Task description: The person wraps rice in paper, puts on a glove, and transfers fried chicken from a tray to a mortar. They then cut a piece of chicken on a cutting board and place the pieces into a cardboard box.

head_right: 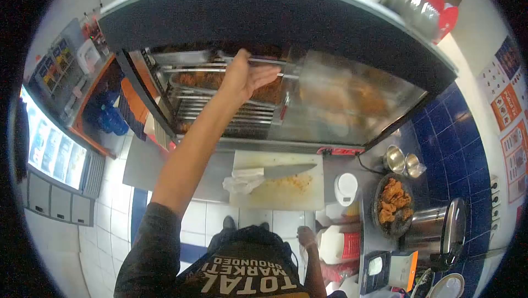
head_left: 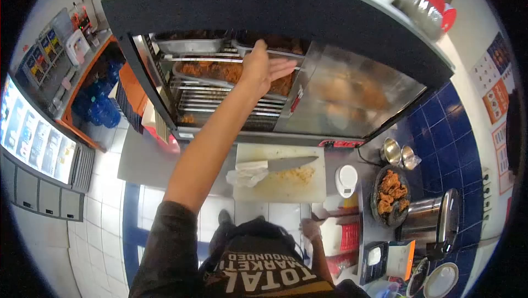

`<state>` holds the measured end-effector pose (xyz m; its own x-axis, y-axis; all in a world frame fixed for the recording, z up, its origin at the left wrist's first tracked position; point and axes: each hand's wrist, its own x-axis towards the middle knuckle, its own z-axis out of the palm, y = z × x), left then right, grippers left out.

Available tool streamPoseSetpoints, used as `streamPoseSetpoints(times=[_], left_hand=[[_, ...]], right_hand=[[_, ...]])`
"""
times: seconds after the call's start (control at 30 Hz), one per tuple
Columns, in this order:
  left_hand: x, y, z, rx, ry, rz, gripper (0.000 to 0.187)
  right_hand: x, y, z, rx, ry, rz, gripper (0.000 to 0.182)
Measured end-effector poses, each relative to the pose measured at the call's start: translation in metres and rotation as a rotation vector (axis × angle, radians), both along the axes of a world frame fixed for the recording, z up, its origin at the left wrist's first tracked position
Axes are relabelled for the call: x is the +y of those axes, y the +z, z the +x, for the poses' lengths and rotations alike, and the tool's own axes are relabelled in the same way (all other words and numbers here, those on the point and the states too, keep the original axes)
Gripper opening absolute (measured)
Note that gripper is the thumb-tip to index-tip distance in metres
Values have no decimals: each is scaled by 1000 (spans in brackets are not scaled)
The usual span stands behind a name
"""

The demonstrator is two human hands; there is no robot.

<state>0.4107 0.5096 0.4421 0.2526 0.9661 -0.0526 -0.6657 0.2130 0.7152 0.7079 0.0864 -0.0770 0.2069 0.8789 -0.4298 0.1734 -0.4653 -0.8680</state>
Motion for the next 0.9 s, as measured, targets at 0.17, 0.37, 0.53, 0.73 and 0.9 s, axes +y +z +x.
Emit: streamPoseSetpoints(times=[0.17,0.37,0.53,0.73,0.9], left_hand=[[-10,2,7,-86,48,-90,58],[-14,-3,7,-154,101,-81,42],[-14,-8,7,-161,95,-46,39],[-10,-8,9,-167,83,-37,40],[-11,-1,9,-122,94,-83,41]], right_hand=[[-8,27,-29,-497,225,-54,21],[22,95,-64,-671,417,-125,31],[31,113,-76,-627,352,-241,32],[22,88,-64,-665,480,-173,30],[40,105,-64,-962,876,-116,29]])
